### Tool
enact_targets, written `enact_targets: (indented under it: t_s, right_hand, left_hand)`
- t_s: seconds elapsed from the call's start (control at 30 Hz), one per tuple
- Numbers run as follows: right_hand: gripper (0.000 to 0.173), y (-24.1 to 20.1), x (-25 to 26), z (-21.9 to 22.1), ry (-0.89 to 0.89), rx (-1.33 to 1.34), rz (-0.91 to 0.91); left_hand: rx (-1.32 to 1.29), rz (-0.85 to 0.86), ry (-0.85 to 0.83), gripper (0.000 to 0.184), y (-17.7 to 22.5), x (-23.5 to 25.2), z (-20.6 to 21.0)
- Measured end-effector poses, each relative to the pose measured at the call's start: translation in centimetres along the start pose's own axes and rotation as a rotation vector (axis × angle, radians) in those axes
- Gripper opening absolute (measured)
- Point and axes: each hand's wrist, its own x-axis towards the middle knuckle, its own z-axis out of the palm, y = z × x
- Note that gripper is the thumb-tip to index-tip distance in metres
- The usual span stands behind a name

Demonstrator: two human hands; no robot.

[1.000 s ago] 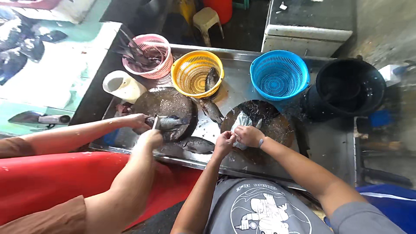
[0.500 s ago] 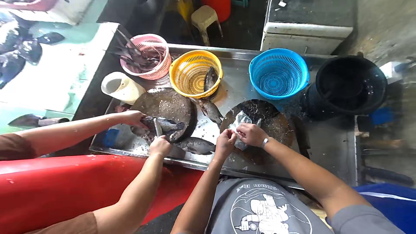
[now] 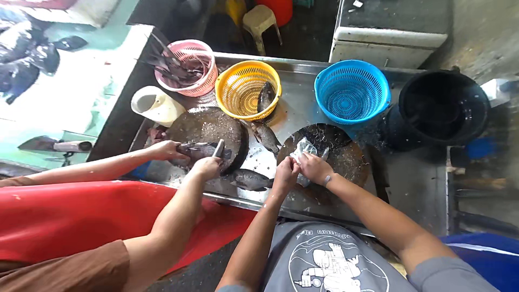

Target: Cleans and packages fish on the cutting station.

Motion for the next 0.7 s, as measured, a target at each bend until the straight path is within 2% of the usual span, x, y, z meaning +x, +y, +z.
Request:
enact_targets:
  t_s: [0.1, 0.17, 0.3, 0.37, 0.47, 0.6, 0.7]
  right_hand:
    - [0.019, 0.3, -0.5, 0.7, 0.004, 0.342, 0.248]
    - [0.018, 1.1, -1.1, 1.1, 0.039, 0.51, 0.337]
    - [0.018, 2.1, -1.9, 0.5, -0.001, 0.596, 0.322]
    - [0.018, 1.6, -1.9, 0.6, -0.033, 0.69, 0.34]
    - [0.016, 0.7, -1.6, 0.8, -0.012, 0.784, 0.371]
    - [0.014, 0.2, -1.5, 0.8, 0.021, 0.739, 0.367]
    - [0.012, -0.4, -1.3, 0.5, 0.033, 0.696, 0.361]
  left_hand:
    - [-0.03, -0.019, 0.013, 0.018, -0.3, 0.4, 0.3]
    - [-0.055, -0.051, 0.03, 0.022, -1.1, 0.3, -0.4]
    - [-0.088, 0.072, 0.045, 0.017, -0.6, -0.8, -2.2]
    - [-0.094, 0.117, 0.014, 0.021, 0.4, -1.0, -2.0]
    - [-0.05, 0.16, 0.057, 0.025, 0.6, -0.8, -0.9]
    - [0.064, 0.268, 0.194, 0.029, 0.7, -1.5, -0.7]
    - [0.122, 0.312, 0.187, 0.026, 0.6, -1.7, -0.9]
